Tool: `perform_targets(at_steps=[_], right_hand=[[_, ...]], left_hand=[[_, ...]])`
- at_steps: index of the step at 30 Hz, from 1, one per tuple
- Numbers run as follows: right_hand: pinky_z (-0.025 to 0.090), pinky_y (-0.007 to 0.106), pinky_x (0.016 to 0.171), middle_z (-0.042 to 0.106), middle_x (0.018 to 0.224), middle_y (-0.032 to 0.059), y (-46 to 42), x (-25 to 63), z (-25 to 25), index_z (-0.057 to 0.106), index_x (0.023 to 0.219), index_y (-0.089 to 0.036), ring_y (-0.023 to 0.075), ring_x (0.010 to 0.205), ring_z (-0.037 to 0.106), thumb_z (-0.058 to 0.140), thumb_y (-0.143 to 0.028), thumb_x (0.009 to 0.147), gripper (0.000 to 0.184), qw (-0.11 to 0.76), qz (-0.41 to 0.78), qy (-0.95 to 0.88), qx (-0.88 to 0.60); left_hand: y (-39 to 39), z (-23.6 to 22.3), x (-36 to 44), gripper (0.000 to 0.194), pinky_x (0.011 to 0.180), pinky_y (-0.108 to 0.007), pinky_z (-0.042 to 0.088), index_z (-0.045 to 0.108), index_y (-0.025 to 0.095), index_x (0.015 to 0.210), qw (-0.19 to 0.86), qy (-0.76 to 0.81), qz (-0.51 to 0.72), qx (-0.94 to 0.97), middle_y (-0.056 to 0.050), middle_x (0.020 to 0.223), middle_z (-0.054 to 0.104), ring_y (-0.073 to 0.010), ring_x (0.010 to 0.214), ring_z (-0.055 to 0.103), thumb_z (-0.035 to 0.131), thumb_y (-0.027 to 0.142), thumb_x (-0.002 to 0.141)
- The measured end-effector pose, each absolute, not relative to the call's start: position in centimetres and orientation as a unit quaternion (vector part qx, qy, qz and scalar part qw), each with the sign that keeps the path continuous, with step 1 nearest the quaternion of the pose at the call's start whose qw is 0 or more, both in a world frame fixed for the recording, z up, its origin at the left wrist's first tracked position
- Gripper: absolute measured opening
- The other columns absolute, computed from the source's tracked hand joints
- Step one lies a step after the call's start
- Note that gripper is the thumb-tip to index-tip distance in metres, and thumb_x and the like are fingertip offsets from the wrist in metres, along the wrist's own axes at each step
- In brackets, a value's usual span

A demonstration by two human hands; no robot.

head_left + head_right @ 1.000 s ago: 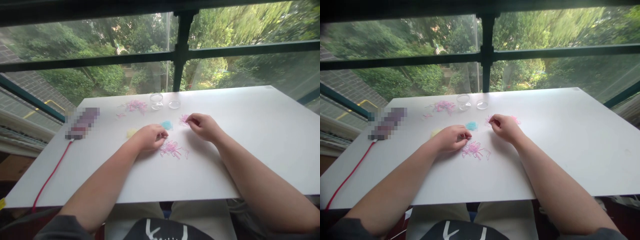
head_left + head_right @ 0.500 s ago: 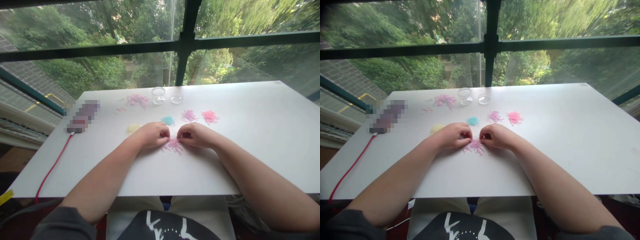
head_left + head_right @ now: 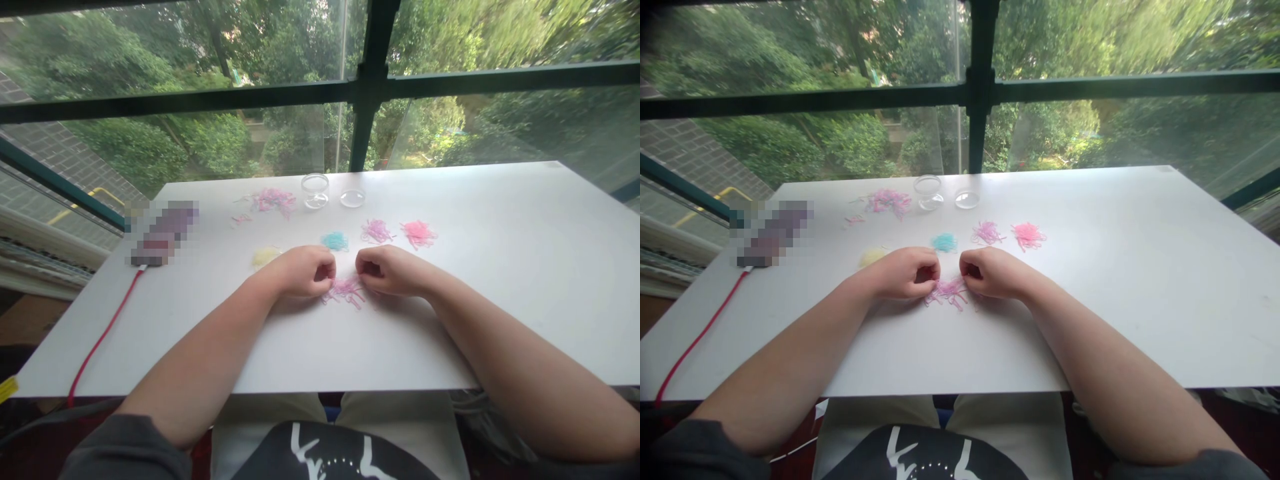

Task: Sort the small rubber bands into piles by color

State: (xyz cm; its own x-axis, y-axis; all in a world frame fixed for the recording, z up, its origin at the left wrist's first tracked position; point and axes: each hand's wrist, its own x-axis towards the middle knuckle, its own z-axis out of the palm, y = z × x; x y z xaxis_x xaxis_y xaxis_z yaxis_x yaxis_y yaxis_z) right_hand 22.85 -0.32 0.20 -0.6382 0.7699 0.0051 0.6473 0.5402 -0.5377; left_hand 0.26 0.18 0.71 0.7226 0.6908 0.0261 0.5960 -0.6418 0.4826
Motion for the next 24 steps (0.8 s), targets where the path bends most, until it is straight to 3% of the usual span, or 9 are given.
perform_targets(at_steps=[5, 13, 18, 24], right_hand=[[0.03, 0.021, 0.054, 0.056, 0.064, -0.0012, -0.3, 22.9, 0.2, 0.053, 0.071, -0.018, 0.0092, 0.055, 0.042, 0.05, -0.013, 0.067, 0.007, 0.123, 0.253, -0.872, -0.402], [0.028, 0.021, 0.053, 0.05, 0.062, -0.0035, -0.4, 22.9, 0.2, 0.049, 0.069, -0.019, 0.0082, 0.055, 0.037, 0.048, -0.012, 0.067, 0.007, 0.124, 0.255, -0.875, -0.392], [0.028, 0.021, 0.054, 0.052, 0.063, -0.0028, -0.6, 22.7, 0.4, 0.051, 0.072, -0.018, 0.008, 0.054, 0.039, 0.049, -0.011, 0.068, 0.008, 0.131, 0.264, -0.874, -0.386], [0.029, 0.02, 0.053, 0.053, 0.063, -0.0027, -0.8, 22.4, 0.5, 0.053, 0.074, -0.018, 0.0078, 0.054, 0.04, 0.05, -0.011, 0.069, 0.008, 0.144, 0.276, -0.872, -0.378]], left_hand=[[0.3, 0.8, 0.0, 0.007, 0.063, -0.023, 0.04, 0.063, 0.018, 0.073, 0.243, 0.321, 0.1, 0.91, -0.001, 0.073, 0.06, -0.0132, 0.07, 0.052, 0.058, 0.02, 0.068], [0.3, 0.4, 0.7, 0.014, 0.06, -0.023, 0.04, 0.063, 0.018, 0.08, 0.229, 0.402, 0.132, 0.877, -0.001, 0.074, 0.063, -0.0122, 0.065, 0.053, 0.052, 0.025, 0.079], [0.0, 0.2, 1.3, 0.019, 0.062, -0.023, 0.043, 0.067, 0.018, 0.089, 0.25, 0.387, 0.157, 0.873, -0.001, 0.079, 0.067, -0.0116, 0.065, 0.057, 0.056, 0.03, 0.079], [0.0, 0.1, 1.6, 0.018, 0.066, -0.024, 0.043, 0.07, 0.02, 0.086, 0.222, 0.35, 0.182, 0.892, -0.001, 0.078, 0.07, -0.0117, 0.066, 0.058, 0.056, 0.029, 0.08]])
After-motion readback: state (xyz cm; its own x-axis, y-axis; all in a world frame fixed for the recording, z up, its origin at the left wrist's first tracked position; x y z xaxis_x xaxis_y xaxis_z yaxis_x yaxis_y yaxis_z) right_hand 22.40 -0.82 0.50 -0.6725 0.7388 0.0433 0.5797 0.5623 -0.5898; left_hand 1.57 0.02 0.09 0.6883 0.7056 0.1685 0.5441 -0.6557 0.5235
